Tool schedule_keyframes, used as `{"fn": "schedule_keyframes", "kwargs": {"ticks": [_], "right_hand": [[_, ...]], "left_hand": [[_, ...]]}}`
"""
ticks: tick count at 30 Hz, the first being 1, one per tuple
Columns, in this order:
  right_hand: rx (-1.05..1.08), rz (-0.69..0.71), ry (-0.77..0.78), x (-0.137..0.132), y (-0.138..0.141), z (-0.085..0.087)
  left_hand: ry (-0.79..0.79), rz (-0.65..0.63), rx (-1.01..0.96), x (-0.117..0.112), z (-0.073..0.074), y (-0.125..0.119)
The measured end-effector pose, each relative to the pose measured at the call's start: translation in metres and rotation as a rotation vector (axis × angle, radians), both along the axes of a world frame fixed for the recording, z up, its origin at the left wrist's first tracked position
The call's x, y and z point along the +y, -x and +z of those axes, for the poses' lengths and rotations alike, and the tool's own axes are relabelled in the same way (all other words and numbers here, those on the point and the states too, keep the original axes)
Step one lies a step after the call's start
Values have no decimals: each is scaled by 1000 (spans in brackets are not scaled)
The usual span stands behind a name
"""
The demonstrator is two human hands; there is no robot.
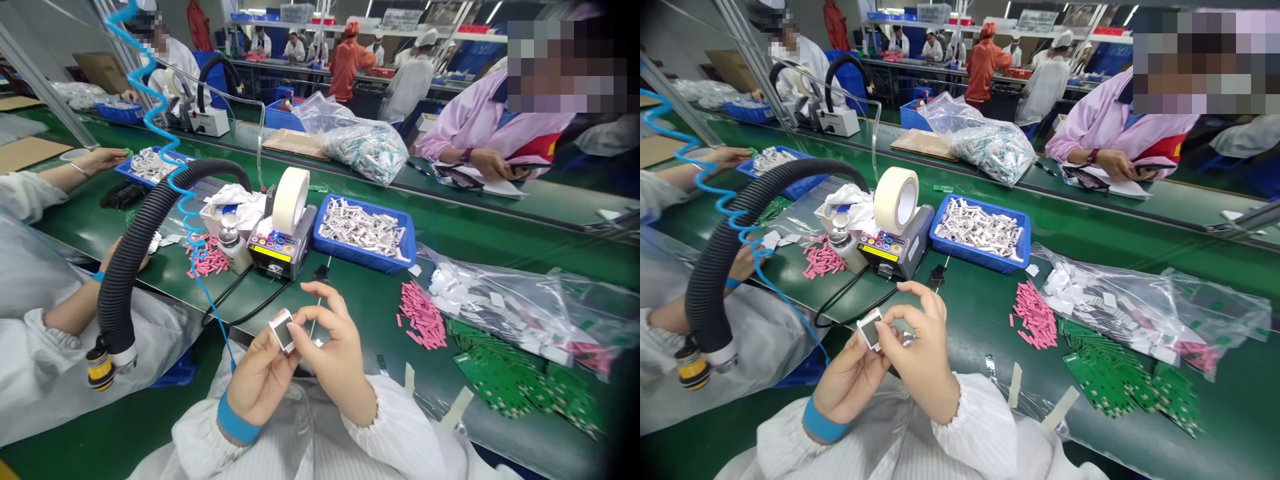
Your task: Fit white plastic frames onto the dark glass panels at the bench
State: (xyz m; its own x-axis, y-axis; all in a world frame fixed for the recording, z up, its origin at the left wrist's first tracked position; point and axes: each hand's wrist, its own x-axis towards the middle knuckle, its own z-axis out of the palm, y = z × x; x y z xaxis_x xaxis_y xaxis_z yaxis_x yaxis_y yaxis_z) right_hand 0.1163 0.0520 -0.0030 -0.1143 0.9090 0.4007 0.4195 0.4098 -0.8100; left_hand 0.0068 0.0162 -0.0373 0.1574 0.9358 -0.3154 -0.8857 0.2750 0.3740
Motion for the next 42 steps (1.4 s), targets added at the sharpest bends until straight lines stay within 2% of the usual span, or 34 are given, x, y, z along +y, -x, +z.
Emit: {"fn": "schedule_keyframes", "kwargs": {"ticks": [3,4,6,8,10,12,16,18,19,20,22,23,25,27,30,33,35,37,38,40,42], "right_hand": [[-166,-95,-175,0,2,-5],[-260,-85,-251,0,1,-6],[-476,32,-371,-1,-5,-8],[-619,193,-419,-1,-14,-11],[-600,257,-417,-3,-24,-14],[-501,244,-416,-9,-32,-18],[-357,157,-421,-22,-43,-18],[-379,127,-346,-25,-63,-14],[-451,92,-247,-25,-80,-11],[-542,45,-130,-24,-101,-8],[-815,-154,191,-20,-154,-7],[-872,-230,263,-18,-182,-9],[-937,-333,352,-15,-234,-19],[-968,-353,420,-13,-271,-34],[-969,-312,455,-10,-296,-53],[-939,-244,441,-4,-299,-50],[-918,-184,428,2,-289,-33],[-849,-130,369,6,-267,-8],[-767,-112,302,5,-250,5],[-528,-87,62,1,-207,27],[-306,-67,-246,-7,-157,37]], "left_hand": [[69,24,35,0,3,0],[94,38,66,-1,4,1],[129,47,167,-3,5,5],[144,-21,301,-4,4,10],[143,-156,427,-5,2,14],[147,-237,473,-5,1,14],[208,-287,405,-5,3,-2],[222,-307,333,-3,3,-10],[223,-316,292,-2,2,-13],[223,-318,253,-1,0,-14],[227,-311,191,2,-6,-15],[233,-309,170,2,-9,-14],[238,-334,125,3,-16,-12],[214,-381,75,4,-22,-10],[122,-425,15,6,-27,-9],[11,-407,-19,10,-25,-10],[-63,-380,-14,12,-21,-10],[-122,-340,29,13,-16,-10],[-145,-321,65,12,-13,-11],[-180,-304,156,10,-6,-14],[-207,-313,252,7,0,-17]]}}
